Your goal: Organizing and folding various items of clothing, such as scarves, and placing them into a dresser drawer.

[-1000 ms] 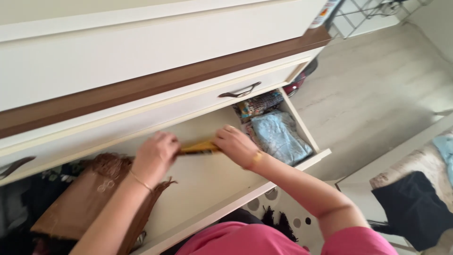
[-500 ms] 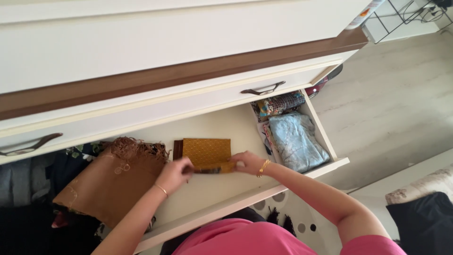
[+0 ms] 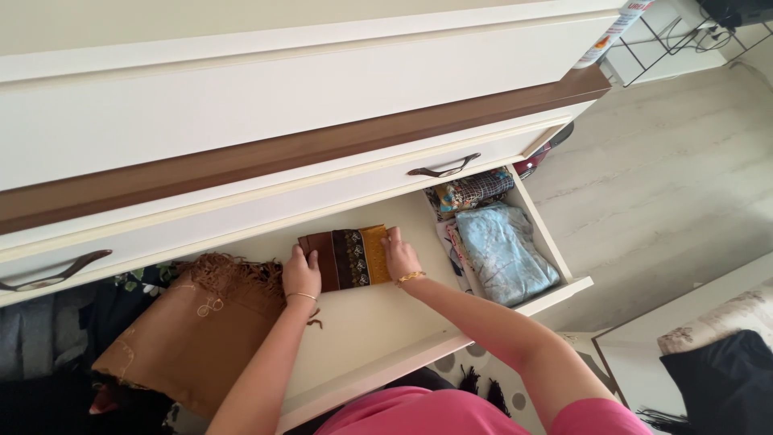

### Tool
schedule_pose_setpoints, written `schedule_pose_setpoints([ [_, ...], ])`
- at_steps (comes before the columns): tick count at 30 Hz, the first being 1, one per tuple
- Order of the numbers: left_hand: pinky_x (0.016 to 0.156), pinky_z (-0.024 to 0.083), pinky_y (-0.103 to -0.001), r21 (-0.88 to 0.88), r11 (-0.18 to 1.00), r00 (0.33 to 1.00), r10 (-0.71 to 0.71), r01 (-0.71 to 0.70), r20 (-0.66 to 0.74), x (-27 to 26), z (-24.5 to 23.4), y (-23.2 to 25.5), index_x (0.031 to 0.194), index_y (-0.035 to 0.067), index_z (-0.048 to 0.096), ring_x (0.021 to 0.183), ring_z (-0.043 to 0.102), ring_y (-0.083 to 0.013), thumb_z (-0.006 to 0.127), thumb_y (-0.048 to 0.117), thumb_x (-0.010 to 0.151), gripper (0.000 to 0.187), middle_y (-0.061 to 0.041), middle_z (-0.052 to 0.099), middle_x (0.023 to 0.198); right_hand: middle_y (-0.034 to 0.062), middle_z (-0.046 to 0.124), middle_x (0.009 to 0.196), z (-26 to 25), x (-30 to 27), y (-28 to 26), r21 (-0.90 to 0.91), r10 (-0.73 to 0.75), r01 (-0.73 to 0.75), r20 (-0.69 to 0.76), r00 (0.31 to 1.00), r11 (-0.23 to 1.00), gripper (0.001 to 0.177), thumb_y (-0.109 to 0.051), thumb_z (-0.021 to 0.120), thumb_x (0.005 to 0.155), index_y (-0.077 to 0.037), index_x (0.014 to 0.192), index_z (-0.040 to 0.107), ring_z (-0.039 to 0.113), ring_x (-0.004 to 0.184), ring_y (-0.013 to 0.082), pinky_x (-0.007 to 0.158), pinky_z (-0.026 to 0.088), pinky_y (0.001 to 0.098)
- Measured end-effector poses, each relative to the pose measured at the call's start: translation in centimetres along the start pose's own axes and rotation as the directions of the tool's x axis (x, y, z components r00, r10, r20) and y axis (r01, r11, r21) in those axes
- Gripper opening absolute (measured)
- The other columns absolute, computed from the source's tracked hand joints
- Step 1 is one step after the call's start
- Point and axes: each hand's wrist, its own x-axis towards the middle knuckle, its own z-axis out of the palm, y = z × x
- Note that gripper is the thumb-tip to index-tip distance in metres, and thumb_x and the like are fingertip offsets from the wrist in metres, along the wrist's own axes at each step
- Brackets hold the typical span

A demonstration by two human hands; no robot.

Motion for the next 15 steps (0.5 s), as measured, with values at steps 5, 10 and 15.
schedule_pose_setpoints([
  [5, 0.075, 0.060, -0.046, 0.334, 0.941, 0.996, 0.074, -0.053, -0.050, -2.8, -4.6, 3.1, 0.126, -0.001, 0.057, 0.101, 0.066, -0.0373, 0.063, 0.053, 0.094, 0.063, -0.020, 0.063, 0.119, 0.0273, 0.068, 0.102, -1.1, -1.0, -0.3, -0.054, -0.070, 0.069, -0.016, 0.997, 0.996, 0.042, -0.037, 0.061, 0.099, -0.002, 0.119, 0.050, 0.068, 0.088, 0.0452, 0.076, 0.055, 0.0532],
  [10, 0.084, 0.054, -0.048, 0.473, 0.866, 0.986, 0.160, -0.163, 0.048, -2.8, -3.7, 3.8, 0.099, 0.007, 0.069, 0.114, 0.060, -0.0384, 0.073, 0.052, 0.084, 0.048, -0.016, 0.063, 0.124, 0.0229, 0.069, 0.116, -1.5, -0.6, 0.9, -0.224, 0.114, -0.064, 0.214, 0.970, 0.972, 0.057, -0.048, 0.080, 0.081, -0.004, 0.112, 0.062, 0.064, 0.111, 0.0395, 0.093, 0.052, 0.0475],
  [15, 0.069, 0.055, -0.048, -0.080, 0.854, 0.856, 0.508, -0.515, -0.096, -0.8, -1.9, 7.9, 0.117, -0.002, 0.064, 0.078, 0.068, -0.0402, 0.072, 0.038, 0.092, 0.047, -0.023, 0.071, 0.087, 0.0207, 0.073, 0.084, -10.4, -4.3, 0.7, 0.006, 0.064, -0.068, 0.256, 0.964, 0.998, 0.055, -0.056, 0.074, 0.083, -0.003, 0.094, 0.074, 0.070, 0.078, 0.0369, 0.074, 0.055, 0.0462],
])
